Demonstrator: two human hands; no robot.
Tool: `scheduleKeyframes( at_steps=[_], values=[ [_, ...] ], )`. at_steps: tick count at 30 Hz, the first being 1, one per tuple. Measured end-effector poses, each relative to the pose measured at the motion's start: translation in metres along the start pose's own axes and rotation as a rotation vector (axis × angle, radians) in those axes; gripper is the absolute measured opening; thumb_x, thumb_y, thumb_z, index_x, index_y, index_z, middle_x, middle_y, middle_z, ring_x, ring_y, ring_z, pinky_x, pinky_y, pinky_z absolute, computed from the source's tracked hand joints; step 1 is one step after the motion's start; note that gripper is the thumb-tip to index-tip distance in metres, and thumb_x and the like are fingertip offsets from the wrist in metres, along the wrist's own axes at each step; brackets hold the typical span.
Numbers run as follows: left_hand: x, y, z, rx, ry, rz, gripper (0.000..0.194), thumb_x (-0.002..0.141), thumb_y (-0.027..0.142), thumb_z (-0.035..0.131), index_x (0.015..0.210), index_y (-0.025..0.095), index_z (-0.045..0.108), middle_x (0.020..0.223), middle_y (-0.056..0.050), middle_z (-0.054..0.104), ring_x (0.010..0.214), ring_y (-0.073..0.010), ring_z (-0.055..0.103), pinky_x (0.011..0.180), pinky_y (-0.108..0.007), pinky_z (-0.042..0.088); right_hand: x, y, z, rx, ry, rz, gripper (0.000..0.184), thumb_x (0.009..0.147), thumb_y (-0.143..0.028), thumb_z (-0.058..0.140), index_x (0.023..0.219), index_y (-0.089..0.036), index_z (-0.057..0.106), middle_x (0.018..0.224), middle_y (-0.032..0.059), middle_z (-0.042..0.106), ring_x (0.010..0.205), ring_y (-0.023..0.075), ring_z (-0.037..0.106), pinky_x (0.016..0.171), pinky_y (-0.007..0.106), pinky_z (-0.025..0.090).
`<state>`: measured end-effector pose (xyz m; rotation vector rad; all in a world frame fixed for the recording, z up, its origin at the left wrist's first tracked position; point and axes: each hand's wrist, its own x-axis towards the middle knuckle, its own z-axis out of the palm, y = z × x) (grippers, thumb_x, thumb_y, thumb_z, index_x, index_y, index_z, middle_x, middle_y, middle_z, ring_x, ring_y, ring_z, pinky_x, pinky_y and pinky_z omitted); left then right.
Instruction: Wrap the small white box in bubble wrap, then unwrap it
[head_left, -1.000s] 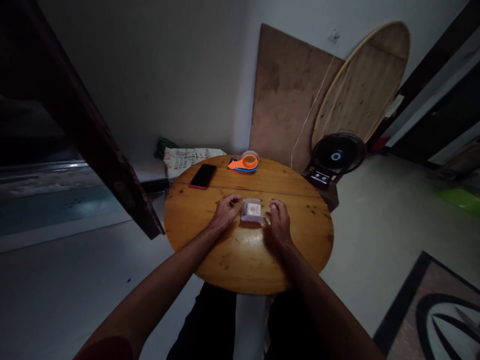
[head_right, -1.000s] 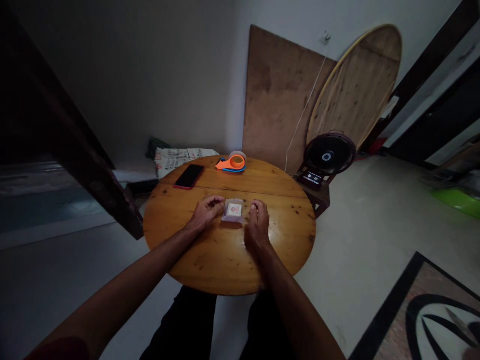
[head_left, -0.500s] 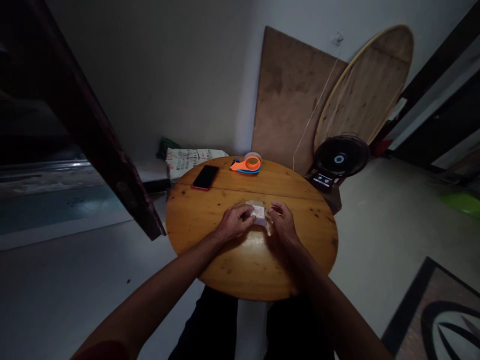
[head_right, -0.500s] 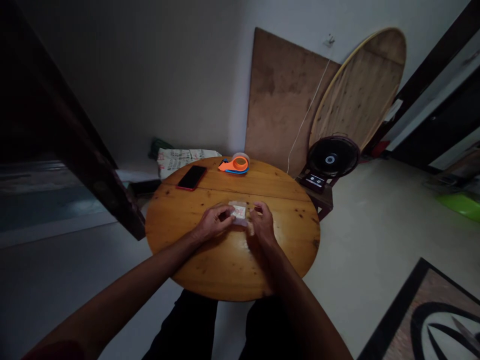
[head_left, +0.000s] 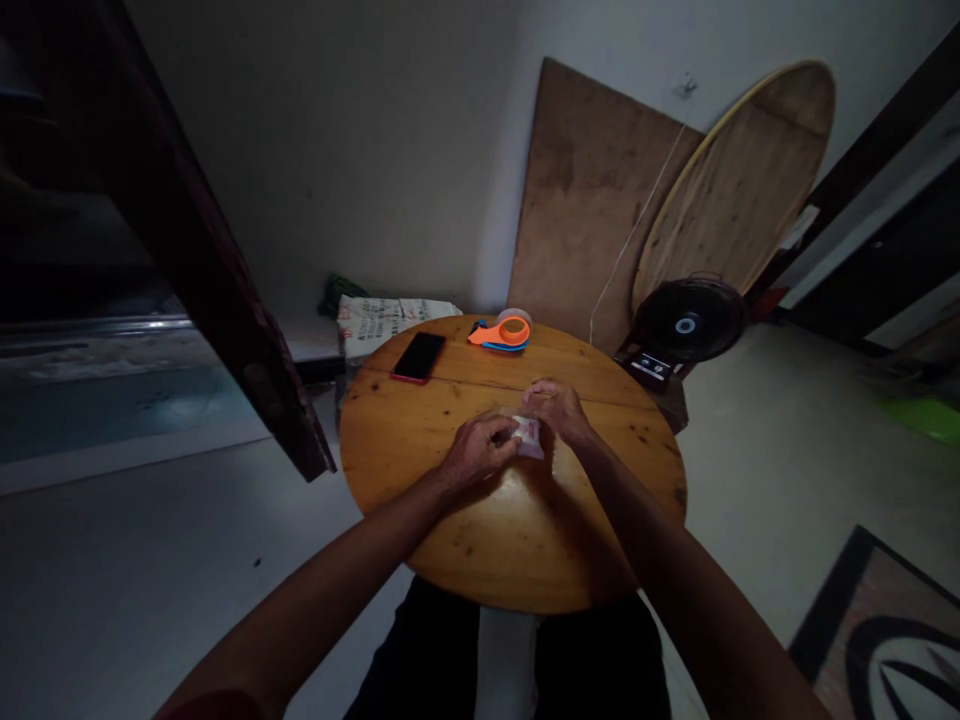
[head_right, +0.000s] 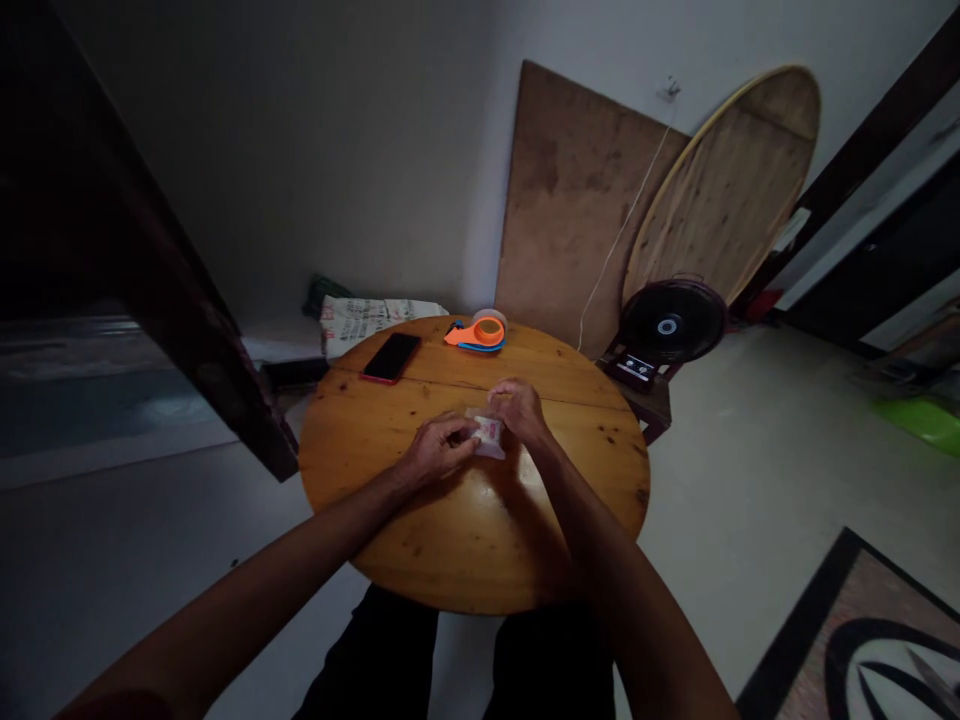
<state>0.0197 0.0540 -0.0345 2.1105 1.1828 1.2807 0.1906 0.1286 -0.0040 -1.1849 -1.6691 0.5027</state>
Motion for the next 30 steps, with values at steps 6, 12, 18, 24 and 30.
scheduleKeyframes(
  at_steps=[6,12,18,24,30],
  values=[
    [0.002,0.003,-0.001,-0.067,-0.012,0.038,0.017,0.082,0.021,0.059,0.093,0.02,0.073,0.079,-0.002,0.066,0.073,-0.0136,0.056,0.07,-0.024,0.044,-0.042,-0.014,-0.012,-0.192,-0.098,-0.115,0.015,0.077,-0.033,0.064,0.071,-0.024,0.073,0.105,0.0068,0.068,0.099,0.0238,0.06,0.093,0.045,0.044],
    [0.002,0.004,-0.001,-0.092,0.006,-0.01,0.012,0.079,0.02,0.061,0.087,0.018,0.068,0.074,0.001,0.06,0.068,-0.0118,0.051,0.063,-0.022,0.04,-0.081,-0.023,-0.019,-0.509,-0.143,-0.275,0.028,0.09,-0.034,0.052,0.107,-0.026,0.073,0.124,0.0101,0.061,0.114,0.0271,0.052,0.096,0.048,0.039],
    [0.0,0.004,0.0,-0.115,-0.022,-0.016,0.03,0.08,0.021,0.06,0.108,0.02,0.067,0.092,-0.001,0.067,0.078,-0.0133,0.057,0.072,-0.024,0.044,-0.098,-0.021,-0.019,-0.668,-0.06,-0.42,0.032,0.095,-0.028,0.044,0.118,-0.027,0.067,0.131,0.0106,0.056,0.119,0.0277,0.046,0.093,0.045,0.037],
    [0.002,0.004,-0.001,-0.11,-0.036,0.038,0.025,0.081,0.021,0.06,0.103,0.02,0.07,0.087,-0.002,0.068,0.078,-0.0142,0.059,0.074,-0.025,0.045,-0.099,-0.022,-0.015,-0.673,0.015,-0.456,0.026,0.093,-0.026,0.047,0.102,-0.028,0.071,0.125,0.0096,0.06,0.109,0.026,0.051,0.089,0.042,0.037],
    [0.001,0.002,-0.001,-0.108,-0.044,0.05,0.021,0.084,0.024,0.059,0.1,0.021,0.072,0.088,-0.003,0.068,0.08,-0.0151,0.061,0.076,-0.026,0.047,-0.099,-0.019,-0.017,-0.596,0.005,-0.405,0.021,0.092,-0.029,0.05,0.101,-0.025,0.069,0.124,0.0082,0.06,0.109,0.0248,0.052,0.092,0.041,0.038]
  ],
)
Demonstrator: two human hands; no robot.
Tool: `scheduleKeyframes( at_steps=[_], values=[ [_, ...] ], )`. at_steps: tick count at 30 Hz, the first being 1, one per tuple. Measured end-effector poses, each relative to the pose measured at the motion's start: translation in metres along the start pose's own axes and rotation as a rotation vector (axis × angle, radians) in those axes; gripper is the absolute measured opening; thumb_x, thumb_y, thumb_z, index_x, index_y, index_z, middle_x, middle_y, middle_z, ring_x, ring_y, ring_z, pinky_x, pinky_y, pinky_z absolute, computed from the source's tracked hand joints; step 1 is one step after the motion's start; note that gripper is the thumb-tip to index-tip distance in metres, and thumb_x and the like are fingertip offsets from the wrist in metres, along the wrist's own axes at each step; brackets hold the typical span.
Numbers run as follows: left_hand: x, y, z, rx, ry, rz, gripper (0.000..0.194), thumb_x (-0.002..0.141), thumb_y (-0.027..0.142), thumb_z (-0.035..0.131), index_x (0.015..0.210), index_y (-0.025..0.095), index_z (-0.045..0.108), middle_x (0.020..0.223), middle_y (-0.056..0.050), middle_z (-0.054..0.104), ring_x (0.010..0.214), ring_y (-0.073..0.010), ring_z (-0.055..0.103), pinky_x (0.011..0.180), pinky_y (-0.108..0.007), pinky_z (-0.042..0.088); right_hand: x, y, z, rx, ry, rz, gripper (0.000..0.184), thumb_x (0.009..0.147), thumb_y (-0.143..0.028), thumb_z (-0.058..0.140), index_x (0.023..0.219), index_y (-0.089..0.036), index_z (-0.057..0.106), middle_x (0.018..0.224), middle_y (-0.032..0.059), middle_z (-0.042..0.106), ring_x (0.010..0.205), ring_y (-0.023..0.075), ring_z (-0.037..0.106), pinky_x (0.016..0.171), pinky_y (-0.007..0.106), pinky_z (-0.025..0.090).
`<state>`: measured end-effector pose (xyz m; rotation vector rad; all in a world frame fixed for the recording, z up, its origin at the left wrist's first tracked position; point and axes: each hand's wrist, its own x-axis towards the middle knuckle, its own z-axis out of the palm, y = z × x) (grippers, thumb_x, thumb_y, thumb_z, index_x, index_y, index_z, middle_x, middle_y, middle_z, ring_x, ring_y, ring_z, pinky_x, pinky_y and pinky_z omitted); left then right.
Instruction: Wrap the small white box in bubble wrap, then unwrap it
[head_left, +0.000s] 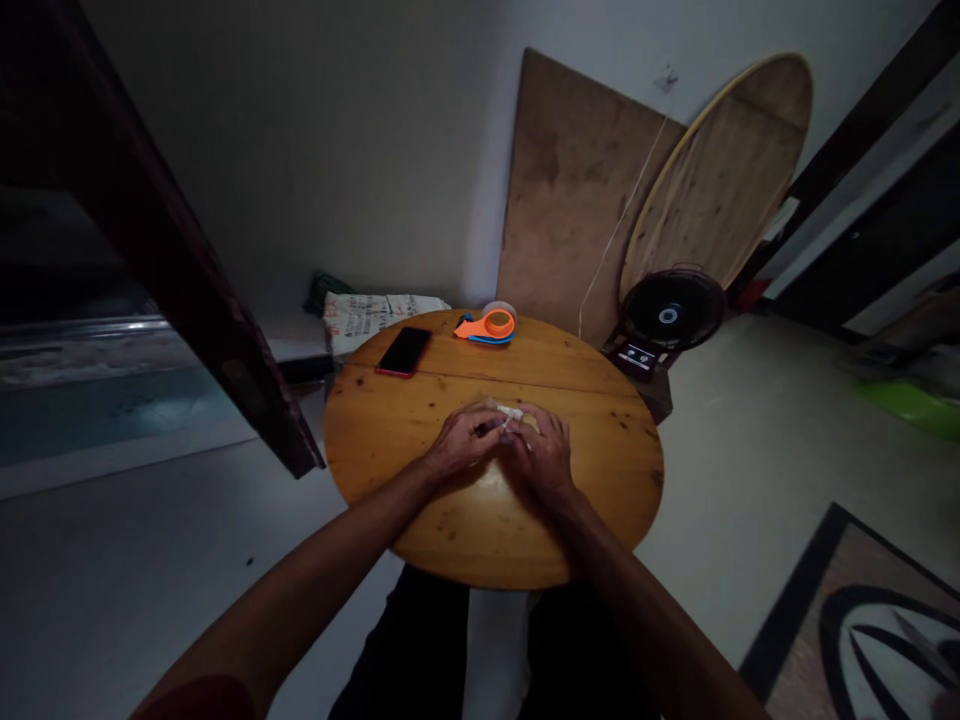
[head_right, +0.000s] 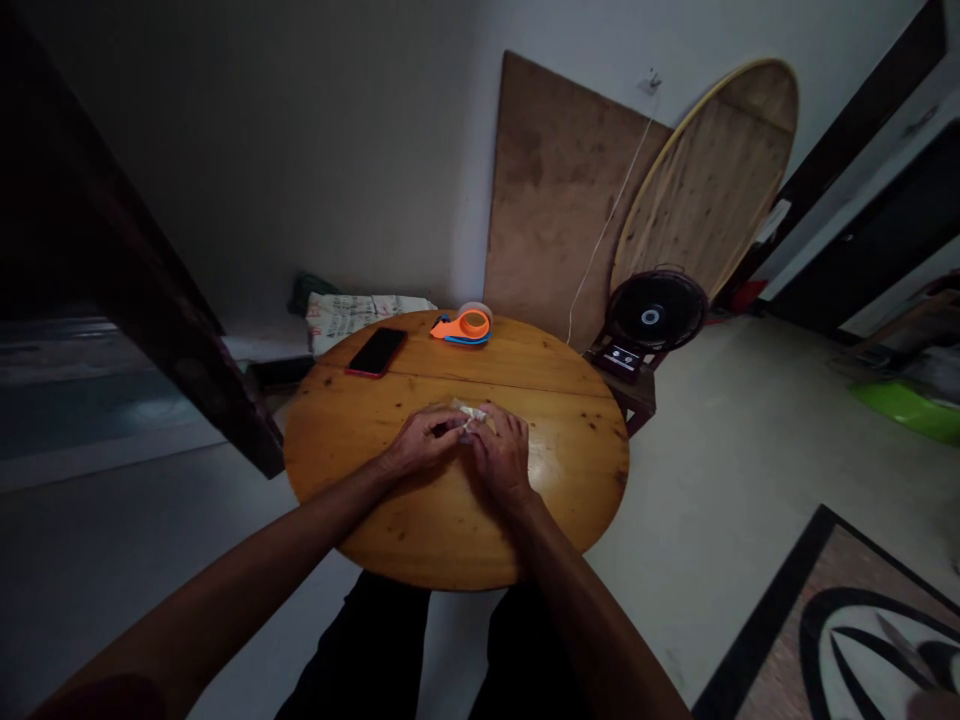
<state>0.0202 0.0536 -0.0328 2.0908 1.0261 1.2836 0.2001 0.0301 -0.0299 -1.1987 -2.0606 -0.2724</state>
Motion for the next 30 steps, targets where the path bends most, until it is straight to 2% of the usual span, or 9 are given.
scheduleKeyframes(
  at_steps=[3,6,9,17,24,30],
  values=[
    [0.0011,0.0007,-0.0013,0.008,-0.013,-0.015,0.02,0.083,0.025,0.06,0.097,0.019,0.074,0.086,-0.004,0.068,0.078,-0.0156,0.06,0.075,-0.027,0.047,-0.0004,0.0008,-0.0003,0.051,0.005,0.041,0.028,0.09,-0.031,0.053,0.114,-0.021,0.064,0.127,0.0117,0.058,0.112,0.026,0.052,0.094,0.041,0.038],
    [0.0024,0.0019,-0.0022,-0.028,-0.031,-0.028,0.021,0.084,0.028,0.061,0.097,0.019,0.074,0.087,-0.005,0.07,0.079,-0.0158,0.061,0.075,-0.027,0.048,0.0004,0.0004,-0.001,0.04,-0.044,0.047,0.037,0.091,-0.032,0.05,0.124,-0.019,0.058,0.134,0.0148,0.052,0.117,0.0281,0.049,0.095,0.043,0.037],
    [0.0028,0.0019,-0.002,-0.042,-0.031,-0.031,0.021,0.084,0.03,0.062,0.097,0.019,0.074,0.087,-0.005,0.07,0.078,-0.0154,0.061,0.075,-0.027,0.048,0.0014,-0.0005,-0.0008,0.001,-0.081,0.027,0.033,0.093,-0.03,0.046,0.12,-0.022,0.062,0.135,0.0136,0.052,0.117,0.0282,0.047,0.093,0.044,0.037],
    [0.002,-0.0027,0.0005,-0.053,0.011,-0.039,0.019,0.081,0.026,0.062,0.094,0.017,0.073,0.076,-0.002,0.063,0.07,-0.0128,0.055,0.067,-0.024,0.045,0.0016,-0.003,-0.0003,-0.03,-0.043,-0.002,0.027,0.094,-0.029,0.045,0.109,-0.023,0.067,0.125,0.0113,0.059,0.11,0.0264,0.049,0.088,0.041,0.036],
    [0.0025,-0.0031,0.0007,-0.088,-0.006,-0.038,0.018,0.081,0.026,0.061,0.093,0.017,0.073,0.076,-0.002,0.064,0.071,-0.0126,0.056,0.068,-0.024,0.045,0.001,-0.003,-0.0004,-0.05,-0.075,-0.017,0.035,0.094,-0.03,0.043,0.123,-0.022,0.06,0.133,0.0132,0.052,0.114,0.0282,0.047,0.091,0.043,0.036],
    [0.0027,-0.0048,0.0027,-0.146,0.028,-0.035,0.011,0.078,0.023,0.062,0.083,0.015,0.068,0.075,-0.001,0.06,0.069,-0.0113,0.054,0.065,-0.022,0.043,0.0033,-0.004,-0.0009,-0.037,-0.055,-0.034,0.03,0.095,-0.026,0.042,0.112,-0.022,0.066,0.123,0.0115,0.058,0.108,0.026,0.05,0.087,0.039,0.036]
  ],
)
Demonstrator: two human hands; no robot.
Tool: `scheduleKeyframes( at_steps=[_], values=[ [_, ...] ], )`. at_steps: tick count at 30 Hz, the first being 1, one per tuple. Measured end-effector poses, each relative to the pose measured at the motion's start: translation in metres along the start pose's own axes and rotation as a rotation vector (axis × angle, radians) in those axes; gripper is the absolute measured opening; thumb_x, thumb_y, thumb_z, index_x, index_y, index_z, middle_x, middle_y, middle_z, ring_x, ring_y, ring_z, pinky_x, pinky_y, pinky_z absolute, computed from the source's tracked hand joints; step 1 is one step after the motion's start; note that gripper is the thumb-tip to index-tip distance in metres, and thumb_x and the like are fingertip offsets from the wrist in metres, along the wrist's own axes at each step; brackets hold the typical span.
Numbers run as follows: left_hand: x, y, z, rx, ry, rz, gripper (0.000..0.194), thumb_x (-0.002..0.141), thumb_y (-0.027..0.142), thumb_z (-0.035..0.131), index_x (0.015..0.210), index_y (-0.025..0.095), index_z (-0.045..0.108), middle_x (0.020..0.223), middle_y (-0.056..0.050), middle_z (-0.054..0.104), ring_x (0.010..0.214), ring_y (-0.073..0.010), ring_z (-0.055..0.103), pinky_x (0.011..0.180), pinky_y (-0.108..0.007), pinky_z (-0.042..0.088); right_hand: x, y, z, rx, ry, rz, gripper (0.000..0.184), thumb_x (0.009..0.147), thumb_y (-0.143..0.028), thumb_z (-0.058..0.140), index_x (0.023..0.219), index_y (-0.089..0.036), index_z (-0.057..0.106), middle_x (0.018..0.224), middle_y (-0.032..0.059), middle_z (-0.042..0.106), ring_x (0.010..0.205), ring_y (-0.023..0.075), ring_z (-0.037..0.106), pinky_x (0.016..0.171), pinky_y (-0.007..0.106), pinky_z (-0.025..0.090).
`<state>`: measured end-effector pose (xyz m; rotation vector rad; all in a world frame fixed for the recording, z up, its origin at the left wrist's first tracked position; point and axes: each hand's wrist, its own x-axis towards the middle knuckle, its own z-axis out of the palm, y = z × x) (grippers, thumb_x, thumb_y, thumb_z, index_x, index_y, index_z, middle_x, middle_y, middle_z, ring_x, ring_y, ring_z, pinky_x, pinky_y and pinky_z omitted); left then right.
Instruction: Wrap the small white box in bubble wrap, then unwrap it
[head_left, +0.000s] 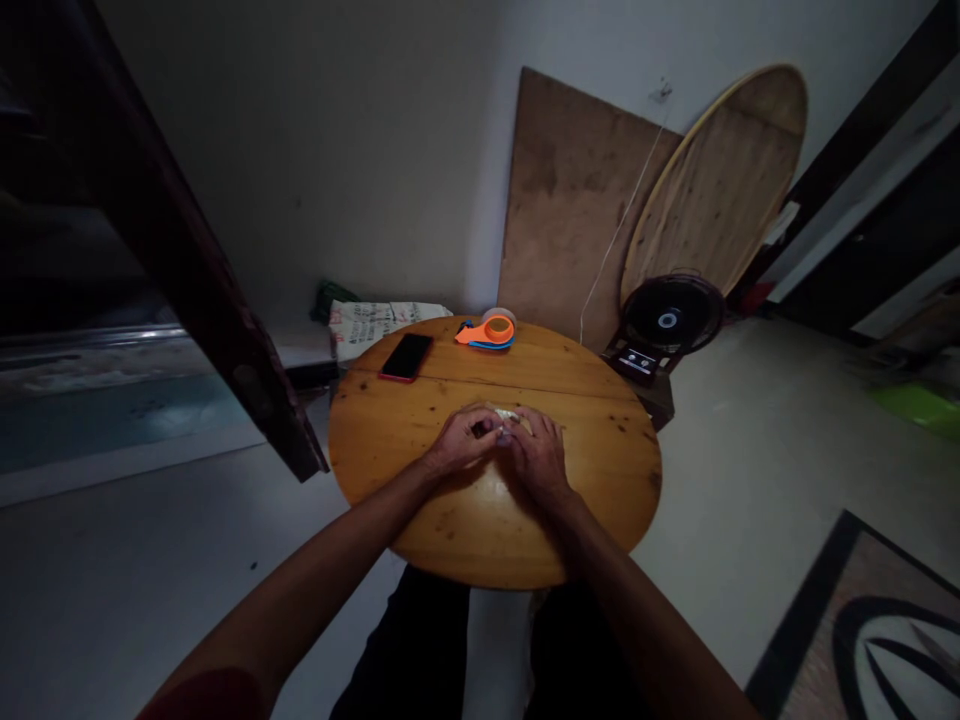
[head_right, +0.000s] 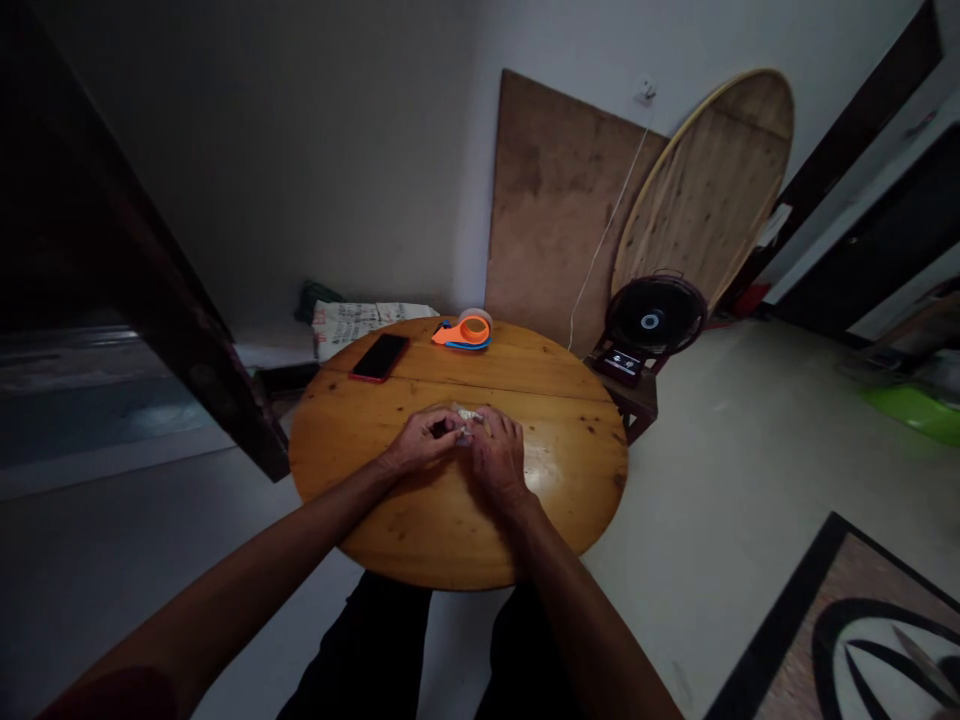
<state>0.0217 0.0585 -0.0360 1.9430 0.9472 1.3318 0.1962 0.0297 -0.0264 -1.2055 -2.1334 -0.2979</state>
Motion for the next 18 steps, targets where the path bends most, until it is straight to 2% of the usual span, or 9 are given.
scheduleKeyframes(
  at_steps=[7,14,18],
  values=[
    [0.0013,-0.004,-0.0035,-0.217,0.108,-0.116,0.01,0.079,0.023,0.059,0.079,0.014,0.063,0.073,0.0,0.06,0.069,-0.0107,0.055,0.066,-0.021,0.045,-0.0011,0.0006,0.0005,-0.002,0.014,0.014,0.023,0.092,-0.021,0.046,0.103,-0.019,0.066,0.122,0.0111,0.059,0.105,0.024,0.05,0.085,0.036,0.035],
    [-0.0023,-0.0038,-0.0038,0.042,0.011,0.041,0.023,0.08,0.016,0.056,0.093,0.017,0.075,0.086,-0.005,0.07,0.078,-0.0142,0.063,0.073,-0.025,0.049,-0.001,0.0004,-0.0003,0.006,0.025,0.024,0.021,0.092,-0.023,0.048,0.104,-0.019,0.065,0.121,0.011,0.06,0.104,0.0243,0.05,0.086,0.036,0.036],
    [-0.0019,-0.0019,-0.0039,0.047,0.003,0.06,0.023,0.081,0.016,0.056,0.092,0.017,0.076,0.085,-0.005,0.072,0.077,-0.0143,0.065,0.073,-0.025,0.05,-0.0015,0.0018,0.0002,-0.008,0.022,0.02,0.029,0.09,-0.024,0.05,0.116,-0.016,0.062,0.128,0.0142,0.055,0.111,0.0262,0.049,0.091,0.038,0.036]
  ],
)
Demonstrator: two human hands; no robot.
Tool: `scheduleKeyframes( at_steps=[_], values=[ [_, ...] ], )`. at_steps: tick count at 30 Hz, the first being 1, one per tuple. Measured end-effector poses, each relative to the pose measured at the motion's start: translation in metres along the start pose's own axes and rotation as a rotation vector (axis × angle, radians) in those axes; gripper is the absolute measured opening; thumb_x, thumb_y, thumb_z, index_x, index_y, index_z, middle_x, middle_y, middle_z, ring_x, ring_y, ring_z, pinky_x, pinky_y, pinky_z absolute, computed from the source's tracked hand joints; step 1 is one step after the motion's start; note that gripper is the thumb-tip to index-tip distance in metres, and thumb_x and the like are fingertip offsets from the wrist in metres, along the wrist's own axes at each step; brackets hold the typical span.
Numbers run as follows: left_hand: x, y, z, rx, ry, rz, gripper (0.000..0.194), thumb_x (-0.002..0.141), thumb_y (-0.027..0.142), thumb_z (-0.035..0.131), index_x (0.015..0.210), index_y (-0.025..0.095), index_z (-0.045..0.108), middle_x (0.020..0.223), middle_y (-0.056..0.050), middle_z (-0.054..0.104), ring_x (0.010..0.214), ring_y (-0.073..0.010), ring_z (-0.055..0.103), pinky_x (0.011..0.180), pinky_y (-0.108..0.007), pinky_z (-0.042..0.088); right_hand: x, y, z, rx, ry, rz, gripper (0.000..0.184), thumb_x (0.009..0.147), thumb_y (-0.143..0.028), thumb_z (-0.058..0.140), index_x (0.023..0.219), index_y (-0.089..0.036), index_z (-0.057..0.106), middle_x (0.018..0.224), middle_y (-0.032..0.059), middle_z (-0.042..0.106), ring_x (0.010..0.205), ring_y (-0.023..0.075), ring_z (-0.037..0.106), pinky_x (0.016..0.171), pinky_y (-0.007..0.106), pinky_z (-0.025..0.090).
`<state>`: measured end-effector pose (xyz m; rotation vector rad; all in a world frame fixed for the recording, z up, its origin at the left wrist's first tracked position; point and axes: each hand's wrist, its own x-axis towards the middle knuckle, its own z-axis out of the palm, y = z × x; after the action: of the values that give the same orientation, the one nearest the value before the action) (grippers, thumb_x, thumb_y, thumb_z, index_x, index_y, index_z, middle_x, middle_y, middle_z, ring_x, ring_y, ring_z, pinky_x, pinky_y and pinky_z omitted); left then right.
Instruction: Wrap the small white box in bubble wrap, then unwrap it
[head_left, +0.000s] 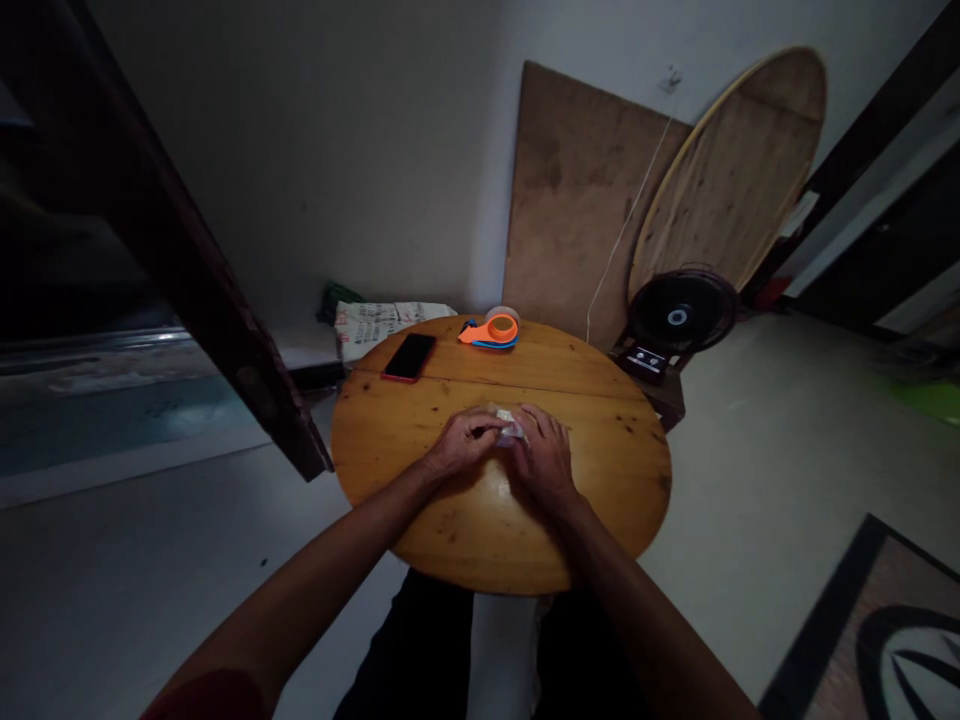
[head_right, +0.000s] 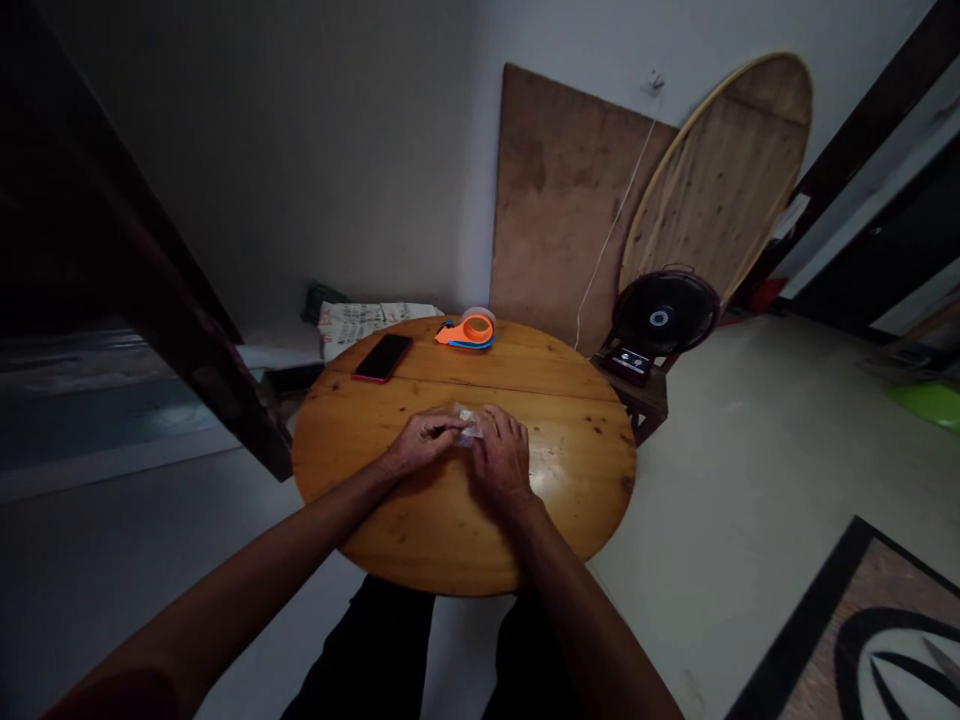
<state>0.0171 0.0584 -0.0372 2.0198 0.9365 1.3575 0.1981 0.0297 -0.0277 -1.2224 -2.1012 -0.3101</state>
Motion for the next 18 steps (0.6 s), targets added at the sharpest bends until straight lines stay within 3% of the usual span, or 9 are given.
scheduleKeyframes(
  at_steps=[6,15,18],
  values=[
    [0.0017,0.0009,0.001,0.005,-0.009,-0.001,0.022,0.08,0.014,0.056,0.091,0.015,0.076,0.085,-0.005,0.073,0.075,-0.0136,0.064,0.072,-0.024,0.049,-0.0001,0.0016,0.0026,-0.029,0.001,-0.046,0.028,0.094,-0.025,0.046,0.113,-0.02,0.065,0.126,0.0117,0.057,0.113,0.0257,0.048,0.089,0.038,0.035],
    [0.0008,0.0015,0.0018,-0.005,0.002,-0.042,0.02,0.078,0.015,0.057,0.087,0.016,0.075,0.081,-0.004,0.072,0.074,-0.0133,0.064,0.07,-0.023,0.049,0.0013,-0.0016,0.0016,-0.029,0.014,-0.042,0.021,0.094,-0.024,0.046,0.097,-0.02,0.066,0.113,0.0092,0.063,0.099,0.0224,0.051,0.083,0.035,0.035],
    [0.0012,0.0012,0.0015,-0.016,0.001,-0.065,0.02,0.077,0.014,0.057,0.087,0.015,0.075,0.08,-0.004,0.072,0.072,-0.0134,0.065,0.069,-0.023,0.05,0.0007,-0.0012,0.0013,-0.02,-0.008,-0.027,0.022,0.092,-0.023,0.048,0.107,-0.017,0.064,0.121,0.012,0.06,0.105,0.024,0.05,0.088,0.036,0.036]
  ],
)
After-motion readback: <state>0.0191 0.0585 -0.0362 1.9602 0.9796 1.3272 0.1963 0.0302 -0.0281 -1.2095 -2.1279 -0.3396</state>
